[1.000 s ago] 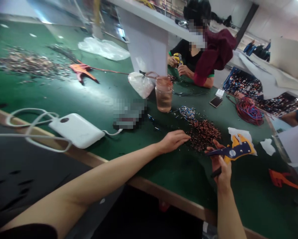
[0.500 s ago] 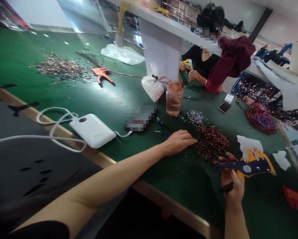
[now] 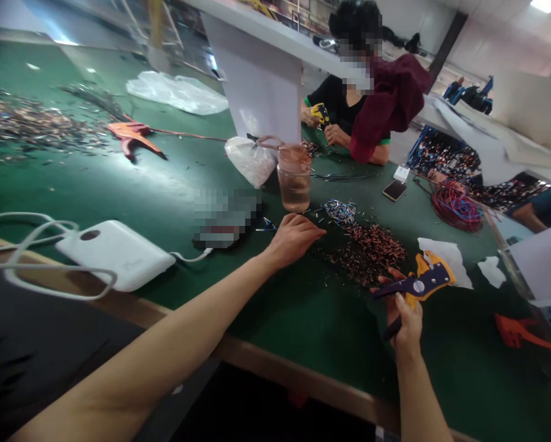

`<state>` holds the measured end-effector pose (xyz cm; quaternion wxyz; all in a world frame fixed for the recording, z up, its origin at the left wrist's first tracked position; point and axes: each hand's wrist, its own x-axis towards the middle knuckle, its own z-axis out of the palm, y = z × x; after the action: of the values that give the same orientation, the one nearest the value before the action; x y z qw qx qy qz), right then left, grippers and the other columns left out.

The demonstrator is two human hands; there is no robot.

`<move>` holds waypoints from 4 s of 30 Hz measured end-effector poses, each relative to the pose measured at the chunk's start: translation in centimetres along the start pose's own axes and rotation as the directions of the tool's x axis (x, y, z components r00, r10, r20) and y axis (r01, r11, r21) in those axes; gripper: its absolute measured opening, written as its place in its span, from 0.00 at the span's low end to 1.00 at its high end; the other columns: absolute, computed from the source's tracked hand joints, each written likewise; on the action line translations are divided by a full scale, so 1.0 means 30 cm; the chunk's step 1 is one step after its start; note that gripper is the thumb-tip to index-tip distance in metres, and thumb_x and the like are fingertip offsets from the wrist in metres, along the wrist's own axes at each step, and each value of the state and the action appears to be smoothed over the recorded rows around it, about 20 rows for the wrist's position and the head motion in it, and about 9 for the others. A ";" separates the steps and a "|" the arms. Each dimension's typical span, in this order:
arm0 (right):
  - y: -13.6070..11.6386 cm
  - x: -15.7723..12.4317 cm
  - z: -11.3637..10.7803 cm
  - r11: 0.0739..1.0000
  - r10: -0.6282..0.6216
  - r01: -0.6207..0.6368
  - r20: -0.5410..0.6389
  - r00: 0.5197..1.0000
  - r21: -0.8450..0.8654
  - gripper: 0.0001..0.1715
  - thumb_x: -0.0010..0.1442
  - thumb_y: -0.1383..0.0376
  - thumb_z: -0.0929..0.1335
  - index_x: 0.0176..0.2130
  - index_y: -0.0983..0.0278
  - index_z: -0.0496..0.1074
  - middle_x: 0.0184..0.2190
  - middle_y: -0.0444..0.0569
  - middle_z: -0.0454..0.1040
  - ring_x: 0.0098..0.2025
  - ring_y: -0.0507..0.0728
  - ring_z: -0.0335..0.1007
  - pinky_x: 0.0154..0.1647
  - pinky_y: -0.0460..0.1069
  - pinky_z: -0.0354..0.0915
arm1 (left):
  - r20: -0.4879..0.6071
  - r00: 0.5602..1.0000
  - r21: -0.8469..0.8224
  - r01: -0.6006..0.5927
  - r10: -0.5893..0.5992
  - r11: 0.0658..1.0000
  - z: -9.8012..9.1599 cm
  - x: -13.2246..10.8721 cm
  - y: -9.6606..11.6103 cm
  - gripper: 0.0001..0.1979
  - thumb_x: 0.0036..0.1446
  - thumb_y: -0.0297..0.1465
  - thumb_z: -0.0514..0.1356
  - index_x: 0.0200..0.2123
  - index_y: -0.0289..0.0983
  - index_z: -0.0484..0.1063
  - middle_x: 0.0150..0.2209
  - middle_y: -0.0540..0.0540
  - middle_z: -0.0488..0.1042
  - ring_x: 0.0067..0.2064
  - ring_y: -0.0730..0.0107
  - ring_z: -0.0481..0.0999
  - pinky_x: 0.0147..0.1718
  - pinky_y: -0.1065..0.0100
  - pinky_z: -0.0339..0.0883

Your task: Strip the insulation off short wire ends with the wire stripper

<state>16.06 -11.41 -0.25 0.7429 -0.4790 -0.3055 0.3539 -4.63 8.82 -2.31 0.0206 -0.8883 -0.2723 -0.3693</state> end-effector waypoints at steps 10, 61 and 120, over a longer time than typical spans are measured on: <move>0.003 -0.004 0.003 0.998 0.059 -0.059 0.004 0.998 0.035 0.15 0.53 0.59 0.70 0.42 0.60 0.75 0.50 0.54 0.74 0.58 0.68 0.64 0.50 0.68 0.66 | 0.075 0.997 -0.072 0.014 -0.009 0.997 0.004 -0.009 0.072 0.14 0.60 0.31 0.58 0.50 0.41 0.72 0.45 0.44 0.76 0.45 0.62 0.69 0.46 0.60 0.57; -0.051 -0.224 -0.037 0.880 0.441 -0.411 0.084 0.894 -0.239 0.24 0.51 0.57 0.74 0.46 0.64 0.74 0.35 0.51 0.77 0.34 0.60 0.75 0.39 0.53 0.69 | 0.731 0.479 -0.682 0.494 -0.486 -0.539 0.019 0.008 0.382 0.21 0.34 0.41 0.73 0.27 0.32 0.76 0.27 0.47 0.79 0.25 0.75 0.75 0.31 0.69 0.71; -0.025 -0.209 -0.022 0.918 0.374 -0.362 0.049 0.926 -0.163 0.19 0.54 0.57 0.73 0.42 0.64 0.72 0.31 0.48 0.75 0.33 0.56 0.71 0.39 0.51 0.66 | 0.728 0.492 -0.682 0.450 -0.477 -0.577 0.001 0.012 0.398 0.19 0.34 0.39 0.74 0.26 0.32 0.75 0.27 0.46 0.79 0.25 0.74 0.75 0.32 0.69 0.72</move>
<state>13.23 -17.10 -0.49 0.6121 -0.5682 -0.2650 0.4821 1.56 -1.17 -0.14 -0.8235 -0.2830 -0.3028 -0.3874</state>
